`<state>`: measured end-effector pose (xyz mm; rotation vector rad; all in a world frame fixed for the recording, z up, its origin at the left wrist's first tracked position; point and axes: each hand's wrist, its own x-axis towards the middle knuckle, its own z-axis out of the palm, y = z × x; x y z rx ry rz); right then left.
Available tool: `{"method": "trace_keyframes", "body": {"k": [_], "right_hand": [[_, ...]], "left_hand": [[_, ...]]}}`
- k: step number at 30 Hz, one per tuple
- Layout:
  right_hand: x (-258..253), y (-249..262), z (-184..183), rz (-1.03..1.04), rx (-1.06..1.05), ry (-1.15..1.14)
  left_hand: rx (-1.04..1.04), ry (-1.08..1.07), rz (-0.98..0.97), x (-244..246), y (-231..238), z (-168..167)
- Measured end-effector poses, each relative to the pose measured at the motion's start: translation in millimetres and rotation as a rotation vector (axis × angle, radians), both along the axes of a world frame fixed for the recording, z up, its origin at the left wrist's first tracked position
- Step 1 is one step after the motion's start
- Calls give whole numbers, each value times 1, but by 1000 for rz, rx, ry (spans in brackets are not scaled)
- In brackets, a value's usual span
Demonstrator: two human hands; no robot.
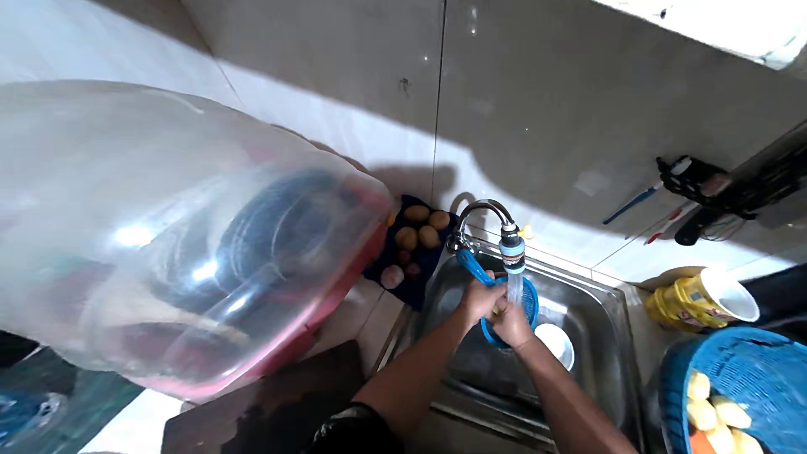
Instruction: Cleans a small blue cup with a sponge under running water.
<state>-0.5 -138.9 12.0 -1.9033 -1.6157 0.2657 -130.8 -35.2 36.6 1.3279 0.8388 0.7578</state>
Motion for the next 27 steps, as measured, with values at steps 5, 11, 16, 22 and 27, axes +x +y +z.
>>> {"method": "trace_keyframes", "body": {"k": [5, 11, 16, 22, 27], "right_hand": [[40, 4, -20, 133, 8, -549], [82, 5, -46, -146, 7, -584], [75, -2, -80, -273, 16, -332], [17, -24, -55, -263, 14, 787], [35, -24, -19, -219, -81, 728]], "left_hand": [[-21, 160, -90, -10, 2, 18], [244, 108, -41, 16, -15, 47], [327, -70, -40, 51, -9, 8], [333, 75, -65, 57, -13, -19], [287, 111, -1, 54, -2, -44]]}}
